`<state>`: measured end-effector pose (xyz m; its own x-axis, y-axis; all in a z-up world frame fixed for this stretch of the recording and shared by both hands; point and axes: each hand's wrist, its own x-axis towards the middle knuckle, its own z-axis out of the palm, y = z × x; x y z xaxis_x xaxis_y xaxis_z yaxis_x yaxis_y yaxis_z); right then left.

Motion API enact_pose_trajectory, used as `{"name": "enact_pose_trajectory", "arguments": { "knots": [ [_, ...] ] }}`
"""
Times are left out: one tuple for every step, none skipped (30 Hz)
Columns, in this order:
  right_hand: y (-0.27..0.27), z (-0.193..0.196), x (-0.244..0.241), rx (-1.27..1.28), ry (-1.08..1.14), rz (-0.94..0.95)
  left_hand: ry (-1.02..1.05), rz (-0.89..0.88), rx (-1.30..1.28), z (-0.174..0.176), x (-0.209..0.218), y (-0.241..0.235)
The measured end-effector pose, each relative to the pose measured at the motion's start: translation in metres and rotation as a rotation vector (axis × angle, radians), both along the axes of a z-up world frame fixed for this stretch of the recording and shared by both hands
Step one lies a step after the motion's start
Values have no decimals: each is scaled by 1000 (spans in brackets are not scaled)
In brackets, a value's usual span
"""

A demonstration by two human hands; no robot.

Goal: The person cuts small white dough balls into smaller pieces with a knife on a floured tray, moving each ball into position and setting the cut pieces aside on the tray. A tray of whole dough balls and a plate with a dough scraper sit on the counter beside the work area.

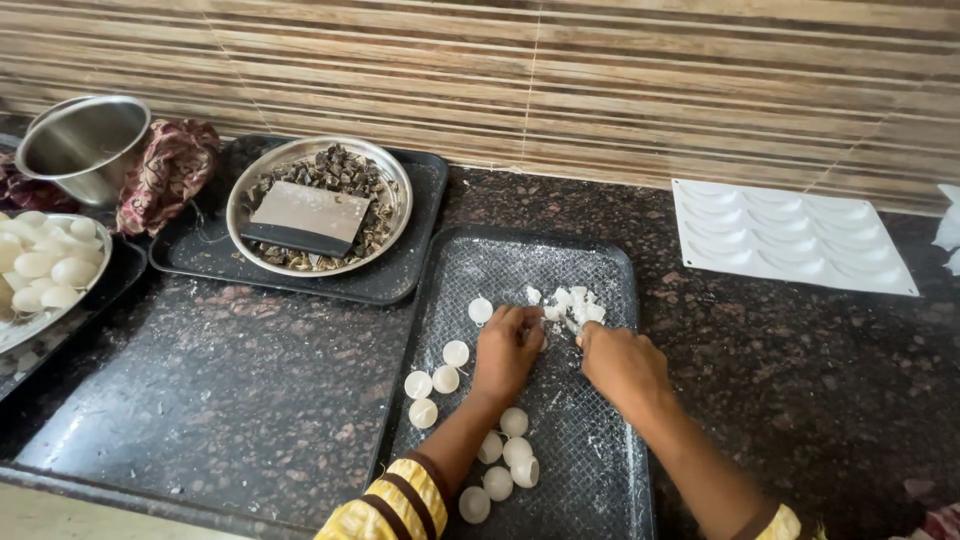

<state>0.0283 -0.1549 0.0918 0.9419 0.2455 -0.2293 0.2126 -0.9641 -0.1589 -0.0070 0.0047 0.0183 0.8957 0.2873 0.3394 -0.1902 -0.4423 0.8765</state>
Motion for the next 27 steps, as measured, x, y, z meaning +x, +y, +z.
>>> {"name": "enact_pose_trajectory", "arguments": {
  "knots": [
    [0,-2,2,0,0,1,0,1,0,1,-1,0],
    [-1,-5,4,0,4,-7,-3,24,-22,2,-1,1],
    [-1,-7,6,0,9,-14,-5,48,-45,2,-1,1],
    [0,-4,6,1,8,-15,-6,47,-45,2,0,1],
    [1,-1,6,3,18,-30,62,58,-14,1,1,1],
    [2,1,6,5,27,-45,129,68,16,0,2,1],
    [2,3,7,5,26,-48,128,65,17,0,2,1],
    [2,5,7,3,34,-50,108,50,-4,0,1,1],
    [2,6,8,0,43,-53,88,35,-25,0,1,1],
    [1,4,9,1,41,-54,87,33,-25,4,-1,2],
    [1,2,11,3,38,-55,118,4,-31,8,-3,3],
    [1,0,12,5,35,-55,151,-24,-38,11,-5,3],
    [-2,-1,14,5,34,-55,150,-25,-37,12,-6,4],
    [-4,-2,15,10,104,-85,117,-69,-16,12,-7,6],
    [-6,-3,17,15,173,-114,85,-114,4,13,-8,7],
    [-9,-2,16,14,173,-114,84,-115,4,10,-8,7],
    [-12,-2,16,14,152,-101,88,-117,14,7,-7,8],
    [-16,-1,16,13,131,-90,92,-121,23,4,-6,7],
    [-17,1,16,11,132,-93,93,-124,21,-4,-4,7],
    [-18,3,16,-1,144,-74,52,-106,26,-10,-1,8],
    [-19,5,16,-13,155,-55,11,-87,30,-17,1,8],
    [-16,19,12,-14,157,-57,13,-89,30,-18,1,8],
    [-12,32,8,-28,166,-50,-1,-76,12,-19,2,7],
    [-8,45,5,-43,174,-42,-16,-63,-6,-20,2,6],
    [-4,53,4,-44,175,-43,-16,-64,-7,-19,2,5],
    [1,60,4,-86,203,-26,-4,-47,23,-18,1,5],
    [5,68,4,-129,230,-9,8,-29,53,-16,1,5]
  ]
}}
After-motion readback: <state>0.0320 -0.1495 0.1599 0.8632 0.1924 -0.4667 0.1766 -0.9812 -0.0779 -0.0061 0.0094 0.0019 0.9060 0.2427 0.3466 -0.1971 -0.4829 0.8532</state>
